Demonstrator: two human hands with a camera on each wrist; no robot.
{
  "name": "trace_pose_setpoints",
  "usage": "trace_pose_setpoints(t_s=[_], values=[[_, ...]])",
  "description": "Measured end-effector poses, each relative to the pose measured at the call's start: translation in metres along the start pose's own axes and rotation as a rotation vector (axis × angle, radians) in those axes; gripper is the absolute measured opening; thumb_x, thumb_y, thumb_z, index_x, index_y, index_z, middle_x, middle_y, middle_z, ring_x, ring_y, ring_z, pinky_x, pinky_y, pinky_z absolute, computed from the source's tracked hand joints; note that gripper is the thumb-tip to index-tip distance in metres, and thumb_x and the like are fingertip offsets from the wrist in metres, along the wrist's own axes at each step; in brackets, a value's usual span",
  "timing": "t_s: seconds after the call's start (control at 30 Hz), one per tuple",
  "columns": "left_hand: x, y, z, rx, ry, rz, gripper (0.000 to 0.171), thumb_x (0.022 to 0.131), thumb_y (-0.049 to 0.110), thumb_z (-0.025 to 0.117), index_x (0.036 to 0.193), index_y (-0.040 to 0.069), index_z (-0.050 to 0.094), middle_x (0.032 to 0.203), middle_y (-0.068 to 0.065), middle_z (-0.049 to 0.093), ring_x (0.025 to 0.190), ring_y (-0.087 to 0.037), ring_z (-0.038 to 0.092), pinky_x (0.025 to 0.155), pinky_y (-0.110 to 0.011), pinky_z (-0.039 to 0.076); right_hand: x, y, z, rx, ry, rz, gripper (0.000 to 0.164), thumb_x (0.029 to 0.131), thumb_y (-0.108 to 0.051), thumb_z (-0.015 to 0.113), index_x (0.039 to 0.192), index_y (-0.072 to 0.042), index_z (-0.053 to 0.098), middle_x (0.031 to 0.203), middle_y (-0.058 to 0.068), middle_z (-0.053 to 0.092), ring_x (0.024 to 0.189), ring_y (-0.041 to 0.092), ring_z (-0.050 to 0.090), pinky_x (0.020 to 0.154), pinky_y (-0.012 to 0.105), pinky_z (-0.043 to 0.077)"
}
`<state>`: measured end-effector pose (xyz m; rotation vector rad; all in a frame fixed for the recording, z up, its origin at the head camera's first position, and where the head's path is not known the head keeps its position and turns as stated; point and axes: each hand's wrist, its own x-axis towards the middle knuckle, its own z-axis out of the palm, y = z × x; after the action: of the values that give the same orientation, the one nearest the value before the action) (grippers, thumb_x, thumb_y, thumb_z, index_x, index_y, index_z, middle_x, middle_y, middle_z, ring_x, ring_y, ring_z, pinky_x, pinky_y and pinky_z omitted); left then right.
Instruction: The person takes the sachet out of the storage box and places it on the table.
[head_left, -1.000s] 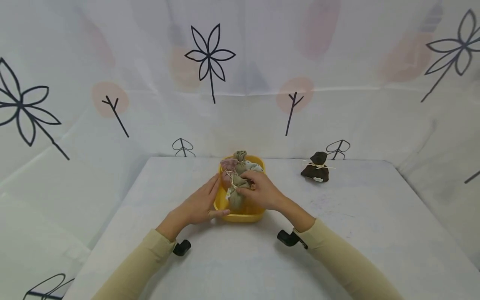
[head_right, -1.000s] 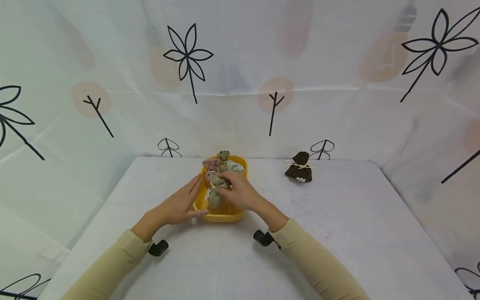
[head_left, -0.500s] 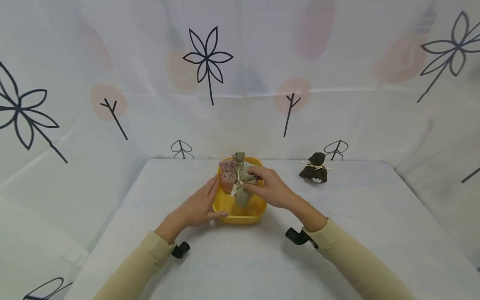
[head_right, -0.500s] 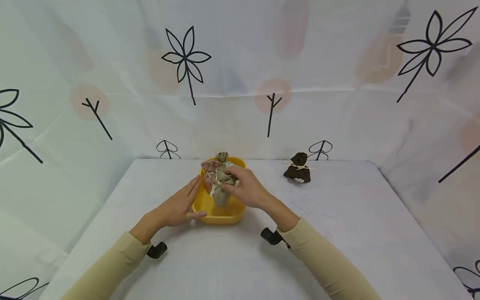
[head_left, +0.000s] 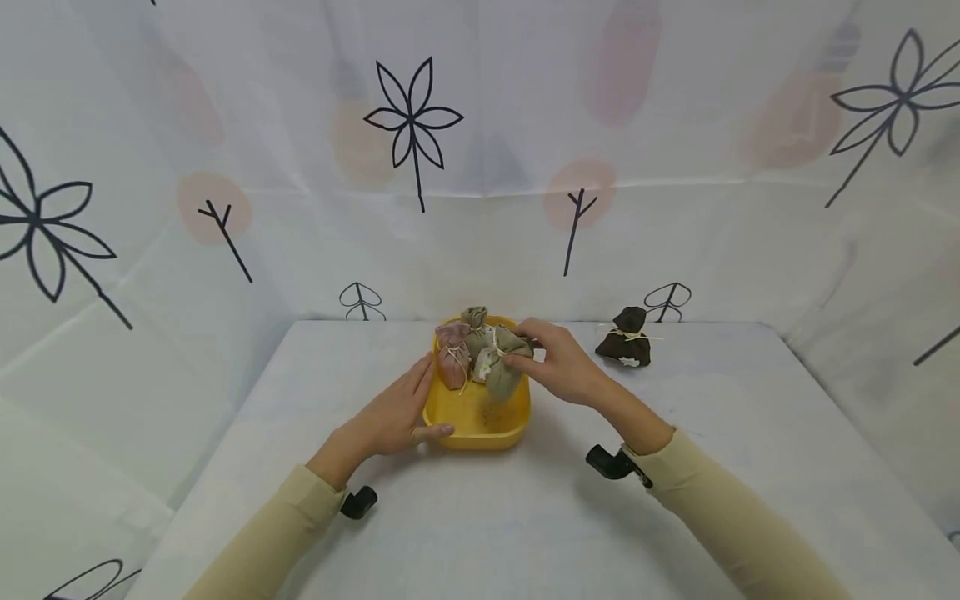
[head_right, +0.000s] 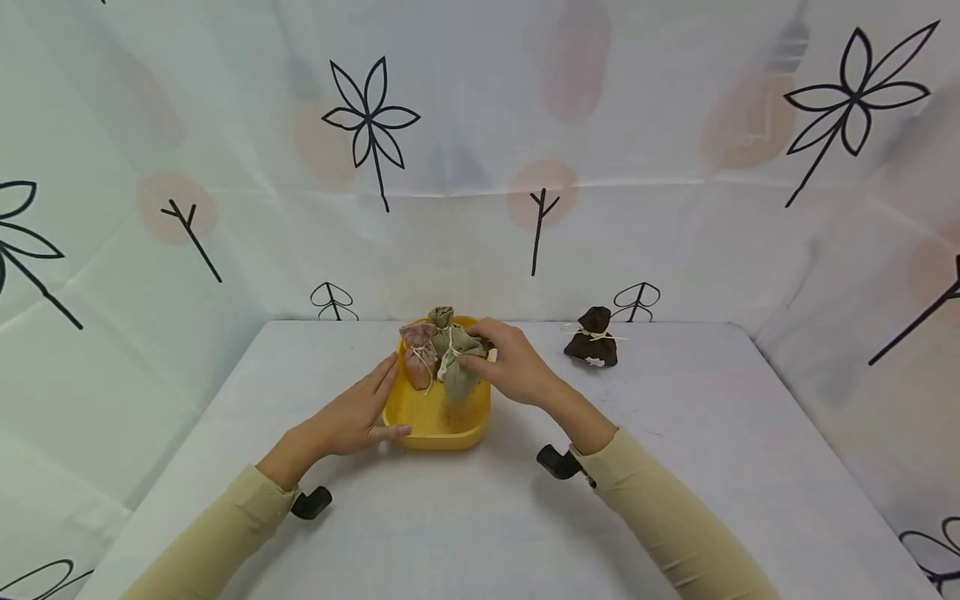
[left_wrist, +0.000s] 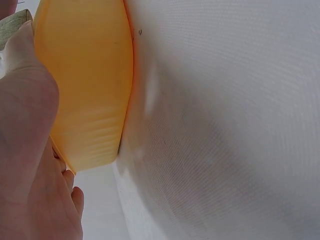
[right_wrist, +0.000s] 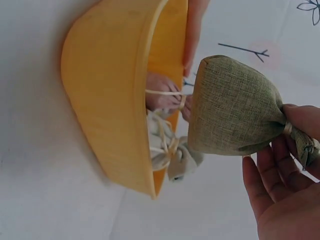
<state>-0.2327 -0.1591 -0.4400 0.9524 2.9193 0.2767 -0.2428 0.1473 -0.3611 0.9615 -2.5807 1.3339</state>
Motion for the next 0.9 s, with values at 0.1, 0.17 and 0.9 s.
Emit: trace_pose_setpoints(t_s=[0.1,0.17,0.9], values=[[0.000,0.000,0.000,-0.007,-0.007,-0.005,0.115,0.093,0.077,0.047,0.162,-0.003,0.000,0.171,-0.019,-0.003,0.158,-0.032,0.008,0.126,-0.045,0.018,-0.001,0.002,-0.007,-0.009,0.009,0.014,0.022,0.097,-0.014,0.073,0.116,-0.006,0.068,0.110,0.005,0.066,0.107,0.022,0.064,0.101,0.045,0.054],[0.000,0.000,0.000,-0.008,-0.016,-0.015,0.115,0.093,0.078,0.046,0.162,-0.002,-0.001,0.171,-0.018,-0.005,0.158,-0.031,0.007,0.126,-0.044,0.017,-0.001,0.004,-0.012,-0.017,0.016,0.023,0.023,0.097,-0.013,0.073,0.118,-0.006,0.067,0.112,0.005,0.066,0.108,0.022,0.064,0.100,0.045,0.054],[0.002,0.000,-0.002,-0.018,-0.051,-0.049,0.114,0.094,0.073,0.051,0.163,0.000,-0.003,0.171,-0.016,-0.008,0.158,-0.029,0.003,0.127,-0.044,0.016,-0.003,0.041,-0.046,-0.067,0.053,0.188,0.037,0.100,-0.017,0.069,0.131,0.001,0.060,0.125,0.017,0.064,0.119,0.036,0.060,0.103,0.056,0.050]])
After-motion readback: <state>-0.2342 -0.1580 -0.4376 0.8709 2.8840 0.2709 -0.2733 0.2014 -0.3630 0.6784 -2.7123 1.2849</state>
